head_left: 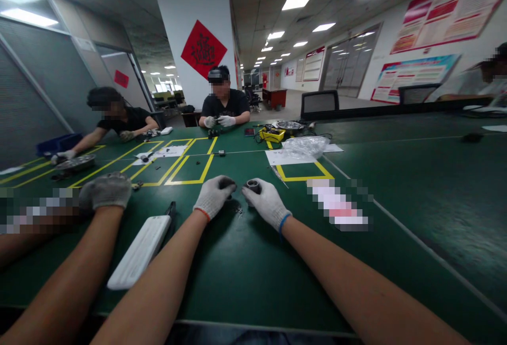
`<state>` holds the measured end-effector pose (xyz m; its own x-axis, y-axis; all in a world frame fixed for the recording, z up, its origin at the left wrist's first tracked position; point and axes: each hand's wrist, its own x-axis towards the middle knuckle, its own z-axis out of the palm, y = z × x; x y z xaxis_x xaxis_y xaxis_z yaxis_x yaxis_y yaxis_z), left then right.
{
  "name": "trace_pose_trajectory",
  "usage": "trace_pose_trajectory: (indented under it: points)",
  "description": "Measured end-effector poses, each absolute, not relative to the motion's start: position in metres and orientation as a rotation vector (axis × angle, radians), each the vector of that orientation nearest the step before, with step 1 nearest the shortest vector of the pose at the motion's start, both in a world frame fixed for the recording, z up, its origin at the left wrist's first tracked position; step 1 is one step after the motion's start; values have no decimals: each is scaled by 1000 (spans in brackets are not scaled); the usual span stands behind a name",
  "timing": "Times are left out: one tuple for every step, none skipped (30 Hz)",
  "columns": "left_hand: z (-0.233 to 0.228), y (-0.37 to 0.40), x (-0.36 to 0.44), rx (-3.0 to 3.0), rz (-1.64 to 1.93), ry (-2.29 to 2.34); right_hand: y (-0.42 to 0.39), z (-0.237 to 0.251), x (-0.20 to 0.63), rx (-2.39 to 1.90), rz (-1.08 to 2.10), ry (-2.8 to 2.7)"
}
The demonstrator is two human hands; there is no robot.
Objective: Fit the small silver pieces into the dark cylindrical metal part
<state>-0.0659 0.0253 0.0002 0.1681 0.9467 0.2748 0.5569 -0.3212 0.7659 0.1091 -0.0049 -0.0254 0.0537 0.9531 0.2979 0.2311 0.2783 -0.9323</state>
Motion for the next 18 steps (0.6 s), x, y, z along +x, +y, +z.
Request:
trace_pose_trajectory:
  points:
    - [0,25,-66,1939,1046,1402,-4,-26,109,-1167,836,-1404]
    - [1,25,-66,1921,1069,1378,-3,-27,109,-1155,859,-1383]
    - [1,25,-66,1900,1090,1350,-1,-28,110,-1143,879,-1363]
    - [2,25,-65,1879,1102,1320,-1,-29,110,-1133,890,-1347]
    - [3,24,-64,1854,1109,1293,0,-29,111,-1122,888,-1338]
    - [4,24,-63,1828,1110,1268,1,-29,111,-1107,872,-1340]
    - [5,23,-62,1798,1110,1246,1,-28,112,-1090,846,-1351]
    - [6,22,-61,1763,1113,1228,1,-28,112,-1073,816,-1367]
    - [7,21,-60,1728,1123,1214,1,-27,113,-1060,787,-1387]
    - [8,21,-59,1693,1142,1202,0,-27,114,-1050,766,-1405]
    - [9,20,-58,1661,1165,1191,0,-26,114,-1045,755,-1418]
    - [11,19,-57,1634,1186,1180,-1,-26,115,-1045,750,-1425]
    - [12,19,-57,1611,1203,1169,-1,-26,115,-1047,746,-1431]
    - [13,18,-56,1592,1212,1157,-2,-25,115,-1051,741,-1437]
    - [14,17,-56,1578,1215,1147,-2,-25,116,-1054,737,-1444]
    - [15,16,-56,1568,1214,1139,-2,-24,116,-1057,732,-1452]
    - [16,15,-55,1562,1210,1131,-3,-24,116,-1059,729,-1460]
    - [17,14,-54,1564,1203,1122,-3,-24,117,-1060,727,-1468]
